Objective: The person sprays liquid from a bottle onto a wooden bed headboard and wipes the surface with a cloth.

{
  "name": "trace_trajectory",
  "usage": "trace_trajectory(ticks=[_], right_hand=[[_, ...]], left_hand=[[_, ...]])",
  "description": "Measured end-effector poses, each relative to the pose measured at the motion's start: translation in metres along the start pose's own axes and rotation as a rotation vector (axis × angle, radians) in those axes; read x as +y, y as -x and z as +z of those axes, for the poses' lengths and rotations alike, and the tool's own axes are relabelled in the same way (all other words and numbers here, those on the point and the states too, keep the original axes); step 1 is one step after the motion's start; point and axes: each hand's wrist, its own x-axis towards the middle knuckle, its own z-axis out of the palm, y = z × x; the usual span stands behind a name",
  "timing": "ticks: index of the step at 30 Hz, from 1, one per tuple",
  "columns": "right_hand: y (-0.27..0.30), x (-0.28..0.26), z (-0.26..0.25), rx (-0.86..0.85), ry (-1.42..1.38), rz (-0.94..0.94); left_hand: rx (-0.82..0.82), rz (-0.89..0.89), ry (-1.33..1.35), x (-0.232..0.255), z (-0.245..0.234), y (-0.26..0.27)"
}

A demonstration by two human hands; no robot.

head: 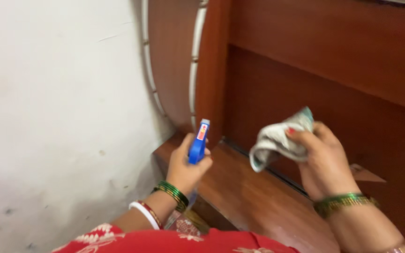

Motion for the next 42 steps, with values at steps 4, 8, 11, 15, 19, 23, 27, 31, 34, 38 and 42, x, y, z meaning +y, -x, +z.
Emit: trace_trajectory(ticks=[4, 8, 11, 15, 19, 23, 27, 31, 34, 38, 42], right_hand=[[0.033, 0.003, -0.067, 0.253, 0.009, 0.08], [0.068, 0.008, -0.117, 0.433, -0.024, -0.025], [0.082, 0.005, -0.138, 0.551, -0.019, -0.07], [0.089, 0.0, -0.145, 0.615, -0.001, -0.105], [0.085, 0.002, -0.148, 0.591, -0.051, -0.179], [0.075, 0.002, -0.152, 0.572, 0.029, -0.22], [0.049, 0.006, -0.144, 0.521, 0.12, -0.371], [0.022, 0.013, -0.12, 0.556, 0.35, -0.48], [0.005, 0.019, -0.094, 0.439, 0.474, -0.581], [-0.026, 0.021, -0.055, 0.235, 0.604, -0.736], [-0.043, 0.04, -0.022, 0.134, 0.85, -0.64]], left_hand=[[-0.215, -0.018, 0.191, 0.018, 0.055, 0.006], [-0.461, 0.0, 0.317, 0.046, 0.105, 0.012], [-0.506, 0.105, 0.177, 0.068, 0.128, 0.012], [-0.498, 0.133, 0.199, 0.086, 0.143, 0.008], [-0.457, 0.127, 0.196, 0.088, 0.148, 0.007], [-0.342, 0.067, 0.104, 0.074, 0.143, 0.008], [-0.267, 0.019, 0.292, 0.055, 0.128, 0.006], [-0.264, -0.026, 0.285, 0.05, 0.103, 0.013], [-0.282, -0.033, 0.237, 0.053, 0.087, 0.017], [-0.238, -0.043, 0.244, 0.057, 0.072, 0.019], [-0.237, -0.048, 0.218, 0.056, 0.062, 0.021]])
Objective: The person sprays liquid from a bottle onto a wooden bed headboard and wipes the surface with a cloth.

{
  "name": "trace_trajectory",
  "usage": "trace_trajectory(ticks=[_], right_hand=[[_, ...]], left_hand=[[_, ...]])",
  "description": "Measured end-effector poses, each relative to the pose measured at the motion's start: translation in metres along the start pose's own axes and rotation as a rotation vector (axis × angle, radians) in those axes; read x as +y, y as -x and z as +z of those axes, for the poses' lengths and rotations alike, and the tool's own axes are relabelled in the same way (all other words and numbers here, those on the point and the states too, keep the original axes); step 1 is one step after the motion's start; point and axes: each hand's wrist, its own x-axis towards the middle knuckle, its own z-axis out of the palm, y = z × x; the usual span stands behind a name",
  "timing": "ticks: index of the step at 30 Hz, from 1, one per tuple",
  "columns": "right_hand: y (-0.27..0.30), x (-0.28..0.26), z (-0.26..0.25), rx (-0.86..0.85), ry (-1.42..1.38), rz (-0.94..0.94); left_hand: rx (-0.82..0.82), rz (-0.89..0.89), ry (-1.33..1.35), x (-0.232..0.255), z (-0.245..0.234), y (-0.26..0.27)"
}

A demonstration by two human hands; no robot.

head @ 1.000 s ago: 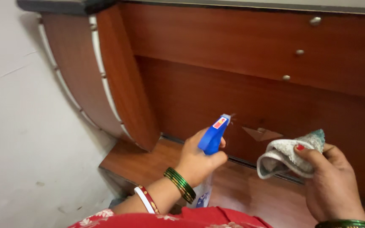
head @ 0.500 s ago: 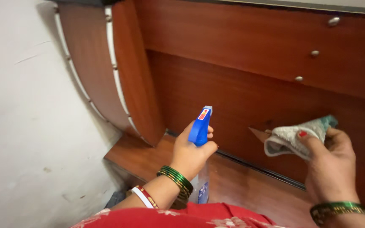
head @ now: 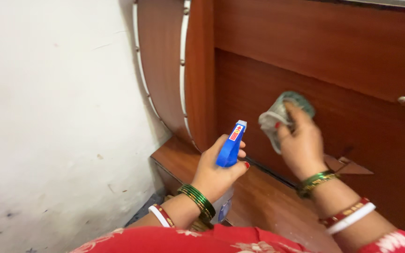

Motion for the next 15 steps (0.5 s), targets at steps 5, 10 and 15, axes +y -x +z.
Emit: trace_trajectory(ticks=[5, 10, 15], right_hand=[[0.023, 0.039, 0.041, -0.238, 0.159, 0.188], [0.078, 0.106, 0.026, -0.103, 0.192, 0.1], [0.104, 0.103, -0.028, 0.017, 0.162, 0.252]], left_hand=[[-0.001, 0.021, -0.014, 0.0, -0.006, 0.002], [-0.003, 0.012, -0.034, -0.007, -0.008, 0.007], [0.011, -0.022, -0.033, -0.024, -0.001, 0.007]])
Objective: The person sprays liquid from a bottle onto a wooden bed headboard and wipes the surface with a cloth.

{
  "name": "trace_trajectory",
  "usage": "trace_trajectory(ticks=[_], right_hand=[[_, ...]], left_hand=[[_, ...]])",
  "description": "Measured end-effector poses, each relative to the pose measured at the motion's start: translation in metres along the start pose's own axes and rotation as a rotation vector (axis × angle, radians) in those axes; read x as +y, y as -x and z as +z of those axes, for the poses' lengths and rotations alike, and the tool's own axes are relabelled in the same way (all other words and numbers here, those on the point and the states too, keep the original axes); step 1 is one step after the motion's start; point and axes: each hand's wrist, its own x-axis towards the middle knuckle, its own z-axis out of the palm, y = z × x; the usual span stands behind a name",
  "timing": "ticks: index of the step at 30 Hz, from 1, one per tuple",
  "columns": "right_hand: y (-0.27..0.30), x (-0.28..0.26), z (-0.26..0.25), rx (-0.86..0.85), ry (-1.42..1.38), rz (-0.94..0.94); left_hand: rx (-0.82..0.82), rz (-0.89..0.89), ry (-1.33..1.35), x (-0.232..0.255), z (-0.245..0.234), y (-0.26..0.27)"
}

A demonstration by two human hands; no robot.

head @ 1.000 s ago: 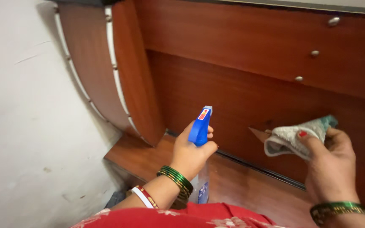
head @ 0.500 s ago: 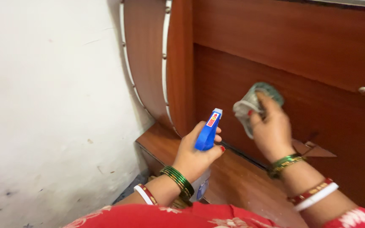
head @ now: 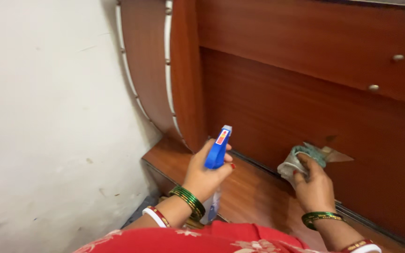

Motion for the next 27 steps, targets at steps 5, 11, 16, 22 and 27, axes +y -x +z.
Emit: trace_trajectory(ticks=[5, 11, 16, 22, 27], right_hand=[[-0.008, -0.041, -0.039, 0.049, -0.08, 0.064], [-0.055, -0.107, -0.039, 0.11, -0.283, -0.184], [-0.096, -0.168, -0.011, -0.035, -0.506, -0.215], [-0.124, -0.169, 0.062, -0.244, -0.372, -0.384], [-0.097, -0.125, 0.095, -0.355, -0.193, -0.204]], left_hand=[[0.029, 0.068, 0.015, -0.01, 0.005, -0.006], [0.018, 0.053, 0.002, -0.009, -0.002, -0.007], [-0.02, 0.035, -0.023, -0.007, -0.007, 0.003], [-0.018, 0.01, -0.064, -0.005, -0.013, 0.007], [-0.019, 0.026, -0.097, -0.004, -0.014, 0.007]])
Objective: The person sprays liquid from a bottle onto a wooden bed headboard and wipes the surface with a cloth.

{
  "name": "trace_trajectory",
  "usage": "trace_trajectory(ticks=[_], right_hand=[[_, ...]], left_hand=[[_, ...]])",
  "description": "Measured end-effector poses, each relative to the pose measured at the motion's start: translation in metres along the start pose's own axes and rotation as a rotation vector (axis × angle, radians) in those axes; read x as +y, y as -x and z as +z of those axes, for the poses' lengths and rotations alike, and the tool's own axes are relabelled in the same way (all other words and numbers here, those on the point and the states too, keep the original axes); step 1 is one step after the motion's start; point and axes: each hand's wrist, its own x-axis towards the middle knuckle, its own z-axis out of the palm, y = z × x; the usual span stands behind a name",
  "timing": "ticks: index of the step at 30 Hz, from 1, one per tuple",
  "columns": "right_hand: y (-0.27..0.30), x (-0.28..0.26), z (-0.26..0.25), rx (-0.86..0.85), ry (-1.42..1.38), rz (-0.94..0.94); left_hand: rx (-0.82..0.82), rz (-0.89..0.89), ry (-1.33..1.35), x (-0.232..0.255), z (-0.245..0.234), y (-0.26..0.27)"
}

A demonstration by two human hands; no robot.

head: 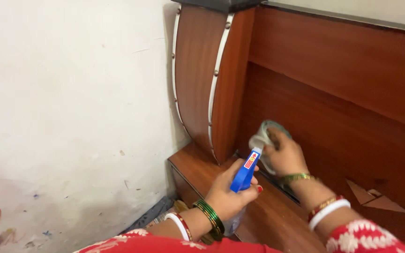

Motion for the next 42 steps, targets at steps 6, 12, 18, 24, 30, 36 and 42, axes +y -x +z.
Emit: trace_trajectory(ticks=[6, 12, 18, 24, 30, 36, 42], right_hand=[[0.067, 0.046, -0.024, 0.133, 0.02, 0.154], [0.096, 0.036, -0.084, 0.363, -0.238, 0.111], [0.069, -0.034, -0.108, 0.422, -0.149, -0.033], [0.03, -0.044, -0.061, 0.265, -0.107, -0.044], [0.037, 0.008, -0.011, 0.122, 0.078, 0.066], [0.094, 0.081, -0.021, 0.136, 0.192, 0.277], [0.149, 0.096, -0.069, 0.294, 0.109, 0.548]], left_hand=[[-0.023, -0.042, 0.091, -0.002, 0.0, -0.001], [-0.026, -0.032, 0.174, -0.007, 0.004, -0.003], [-0.014, -0.036, 0.066, -0.001, 0.006, -0.002], [-0.002, -0.025, 0.038, -0.001, 0.0, 0.001], [-0.006, -0.047, 0.03, 0.002, -0.002, 0.003], [-0.012, -0.046, 0.051, -0.003, -0.001, 0.002], [-0.17, 0.07, 0.033, 0.001, 0.011, -0.005]])
